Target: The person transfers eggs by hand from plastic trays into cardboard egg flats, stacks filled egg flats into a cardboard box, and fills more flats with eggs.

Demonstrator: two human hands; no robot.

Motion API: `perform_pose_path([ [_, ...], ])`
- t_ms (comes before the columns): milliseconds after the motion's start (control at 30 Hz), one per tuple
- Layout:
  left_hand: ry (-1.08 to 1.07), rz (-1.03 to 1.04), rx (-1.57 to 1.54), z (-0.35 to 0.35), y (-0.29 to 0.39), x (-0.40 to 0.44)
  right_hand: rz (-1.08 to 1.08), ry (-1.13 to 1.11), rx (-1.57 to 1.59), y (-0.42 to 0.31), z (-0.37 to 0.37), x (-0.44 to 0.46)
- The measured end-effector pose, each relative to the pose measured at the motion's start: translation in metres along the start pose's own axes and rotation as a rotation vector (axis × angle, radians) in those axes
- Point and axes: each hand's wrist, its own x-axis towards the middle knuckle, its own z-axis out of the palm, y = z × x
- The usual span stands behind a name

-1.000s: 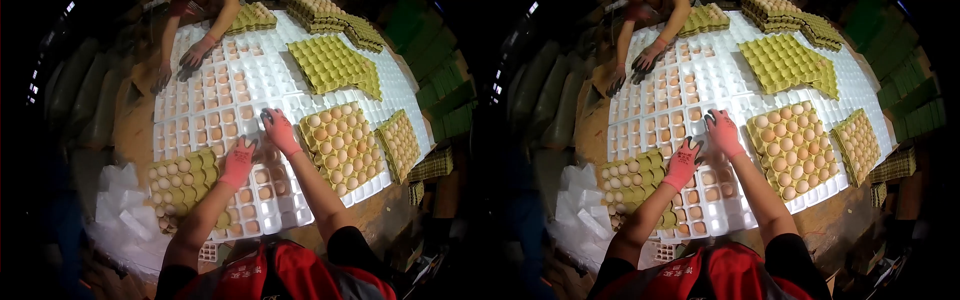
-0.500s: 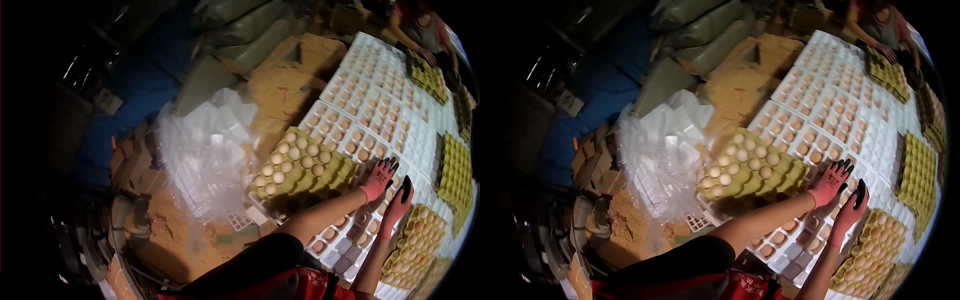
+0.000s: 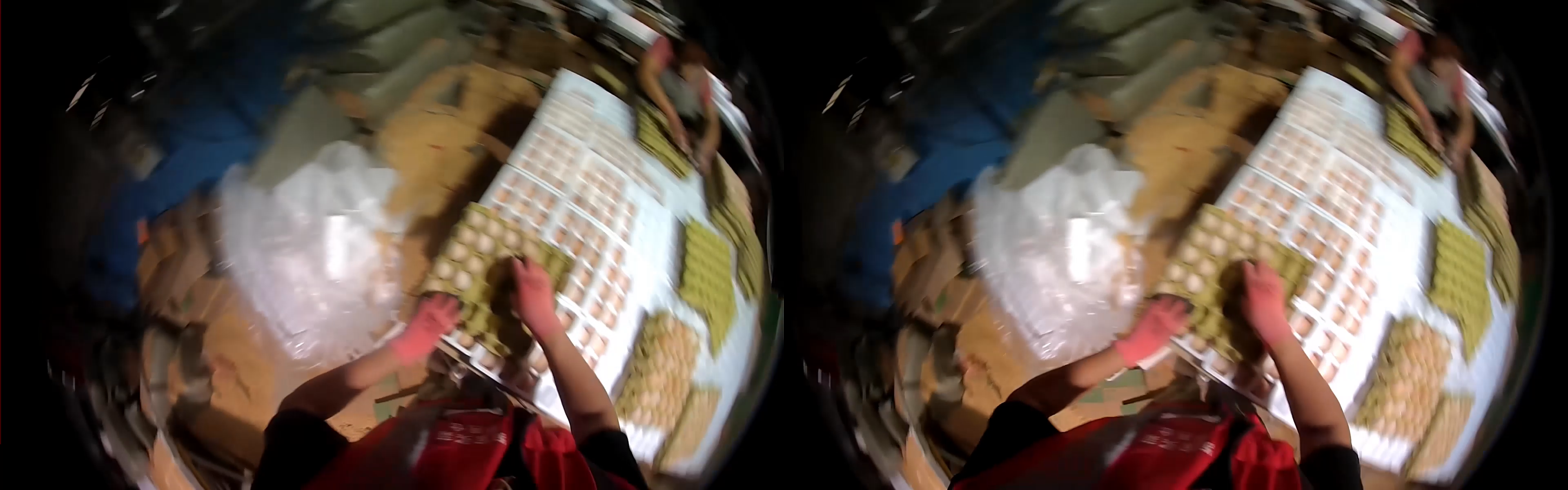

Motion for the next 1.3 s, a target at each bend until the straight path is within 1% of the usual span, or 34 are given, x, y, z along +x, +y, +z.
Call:
perform_pose_path([
  [33, -0.037, -0.135, -0.48, -0.001, -0.013, 0.003, -0.113, 0.146, 0.004, 0.01, 0.008, -0.002],
  [67, -0.077, -0.254, -0.974, 0.0, -0.024, 0.006, -0.114, 0.19, -0.11, 0.024, 0.029, 0.002],
  [100, -0.108, -0.329, -1.298, 0.0, -0.031, 0.008, -0.021, 0.097, -0.125, 0.012, 0.016, 0.009],
  [133, -0.16, -0.294, -1.253, 0.0, -0.033, 0.013, 0.056, 0.014, -0.119, 0.001, 0.005, 0.017],
  [233, -0.29, 0.134, 0.016, -0.029, -0.015, 0.028, 0.247, -0.011, 0.086, -0.002, -0.005, 0.028],
  [267, -0.314, 0.278, 0.45, -0.038, -0.011, 0.03, 0.234, 0.347, 0.3, 0.0, -0.005, 0.018],
  [300, -0.322, 0.432, 0.879, -0.047, -0.007, 0.035, 0.361, 0.399, 0.686, 0.013, -0.008, 0.013],
  [333, -0.272, 0.286, 0.466, -0.052, 0.0, 0.037, 0.473, 0.441, 1.067, 0.034, -0.012, 0.009],
  [367, -0.223, 0.127, 0.053, -0.056, 0.005, 0.034, 0.454, 0.48, 0.996, 0.056, -0.005, 0.008],
  [400, -0.179, -0.043, -0.35, -0.06, 0.004, 0.031, 0.482, 0.345, 0.836, 0.053, -0.02, 0.011],
  [433, -0.092, -0.143, -0.632, -0.055, -0.02, 0.037, 0.443, 0.345, 0.529, 0.037, -0.027, 0.016],
  [467, -0.086, -0.359, -0.811, -0.068, -0.016, 0.041, 0.397, 0.334, 0.223, 0.02, -0.027, 0.026],
  [533, -0.118, -0.04, 0.139, -0.081, 0.02, 0.054, 0.265, 0.087, -0.15, 0.039, 0.015, 0.056],
  [567, -0.083, 0.084, -0.036, -0.082, 0.022, 0.058, 0.262, 0.042, -0.223, 0.039, 0.014, 0.062],
  [600, -0.118, 0.011, -0.417, -0.072, -0.006, 0.063, 0.259, -0.002, -0.295, 0.039, 0.012, 0.067],
  [667, -0.253, -0.327, -0.305, -0.069, 0.023, 0.074, 0.492, 0.089, 0.286, 0.028, -0.02, 0.05],
  [700, -0.174, 0.22, 0.376, -0.064, 0.027, 0.073, 0.593, 0.133, 0.571, 0.032, -0.036, 0.04],
  [733, -0.245, 0.32, 0.608, -0.057, 0.025, 0.078, 0.562, 0.122, 1.216, 0.046, -0.038, 0.03],
  [767, -0.325, 0.415, 0.841, -0.049, 0.019, 0.084, 0.51, 0.161, 1.385, 0.053, -0.033, 0.021],
  [800, -0.405, 0.516, 1.079, -0.043, 0.014, 0.089, 0.449, 0.208, 1.554, 0.044, -0.045, 0.018],
  [833, -0.401, 0.572, 1.099, -0.043, 0.014, 0.095, 0.387, 0.086, 1.635, 0.044, -0.053, 0.022],
  [867, -0.367, 0.469, 0.922, -0.045, 0.012, 0.094, 0.486, 0.065, 1.325, 0.036, -0.052, 0.029],
  [900, -0.335, 0.363, 0.749, -0.052, 0.021, 0.09, 0.381, 0.089, 0.712, 0.026, -0.035, 0.037],
  [933, -0.301, 0.26, 0.578, -0.058, 0.028, 0.086, 0.296, 0.05, 0.304, 0.014, -0.018, 0.043],
  [967, -0.276, -0.092, 0.218, -0.066, 0.029, 0.081, 0.221, 0.046, -0.109, 0.003, -0.002, 0.05],
  [1000, -0.296, -0.52, -0.484, -0.074, 0.017, 0.081, 0.203, -0.005, -0.325, -0.009, 0.012, 0.056],
  [1033, -0.316, -0.463, -0.764, -0.084, 0.019, 0.078, 0.192, 0.027, -0.361, -0.009, 0.034, 0.061],
  [1067, -0.283, -0.477, -0.853, -0.084, 0.029, 0.079, 0.19, 0.044, -0.407, -0.005, 0.053, 0.064],
  [1100, -0.285, -0.389, -0.815, -0.08, 0.028, 0.084, 0.179, 0.057, -0.461, -0.007, 0.063, 0.071],
  [1133, -0.377, -0.335, -0.633, -0.078, 0.028, 0.093, 0.154, 0.066, -0.519, -0.001, 0.065, 0.071],
  [1200, -0.168, 0.238, 0.39, -0.05, 0.026, 0.106, 0.208, 0.102, 0.085, -0.003, 0.004, 0.054],
  [1233, -0.194, 0.274, 0.653, -0.043, 0.027, 0.113, 0.28, 0.167, 0.411, 0.01, -0.012, 0.046],
  [1267, -0.213, 0.326, 0.933, -0.035, 0.028, 0.12, 0.402, 0.258, 0.519, 0.025, -0.029, 0.037],
  [1300, -0.228, 0.387, 1.188, -0.028, 0.03, 0.127, 0.46, 0.195, 0.905, 0.063, -0.05, 0.028],
])
